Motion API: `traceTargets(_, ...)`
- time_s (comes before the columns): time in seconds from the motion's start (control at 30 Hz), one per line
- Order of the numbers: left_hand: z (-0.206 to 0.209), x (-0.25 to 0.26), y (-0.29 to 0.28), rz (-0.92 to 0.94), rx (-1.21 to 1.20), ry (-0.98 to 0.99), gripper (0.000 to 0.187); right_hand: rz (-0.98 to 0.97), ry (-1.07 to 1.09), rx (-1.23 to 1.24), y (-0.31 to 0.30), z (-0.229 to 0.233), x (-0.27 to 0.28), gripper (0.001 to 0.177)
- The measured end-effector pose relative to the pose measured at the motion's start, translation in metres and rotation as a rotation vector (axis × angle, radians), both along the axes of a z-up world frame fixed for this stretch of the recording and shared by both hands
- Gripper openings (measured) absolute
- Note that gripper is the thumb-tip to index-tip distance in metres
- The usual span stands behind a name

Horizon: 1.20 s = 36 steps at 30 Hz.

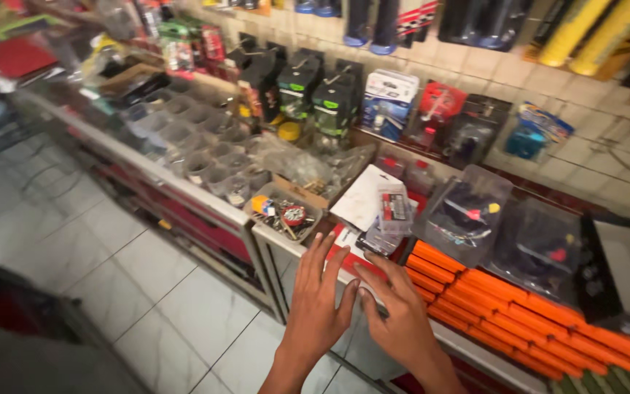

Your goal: The person takes several packaged motorcycle parts from a wall shelf and places them on a glass counter, then arranges the items on the counter.

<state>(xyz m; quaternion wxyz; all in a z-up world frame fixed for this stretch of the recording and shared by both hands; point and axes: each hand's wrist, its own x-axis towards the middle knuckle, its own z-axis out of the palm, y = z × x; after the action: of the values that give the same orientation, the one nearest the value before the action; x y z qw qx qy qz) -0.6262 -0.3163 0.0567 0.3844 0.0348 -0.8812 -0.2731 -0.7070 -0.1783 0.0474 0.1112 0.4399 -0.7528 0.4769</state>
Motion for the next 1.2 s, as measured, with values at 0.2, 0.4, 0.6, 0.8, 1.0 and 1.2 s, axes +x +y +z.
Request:
traceTargets(0.2,0.005,-0.004,0.002,-0.154,0.019,0.034,0.055,-0.135,0.141,0.037,0.020,0.024,0.013,0.042)
traceTargets(0.4,0.028,-0.011,0.009,-0.304,0.048,0.086,0.052,-0.225,0.277,0.061,0.057,0.073,0.019,0.038)
traceTargets(0.6,0.055,-0.038,0.014,-0.429,0.068,0.114,0.048,-0.320,0.354,0.103,0.115,0.128,0.004,0.039)
traceTargets(0.8,0.091,-0.076,0.018,-0.487,0.030,0.122,0.047,-0.342,0.312,0.170,0.150,0.173,-0.054,0.039)
traceTargets(1.0,0.135,-0.130,0.048,-0.535,-0.165,0.163,0.049,-0.338,0.316,0.331,0.158,0.196,-0.120,0.037)
traceTargets(1.2,0.158,-0.220,0.080,-0.459,-0.228,0.136,0.037,-0.330,0.285,0.484,0.139,0.193,-0.184,0.046)
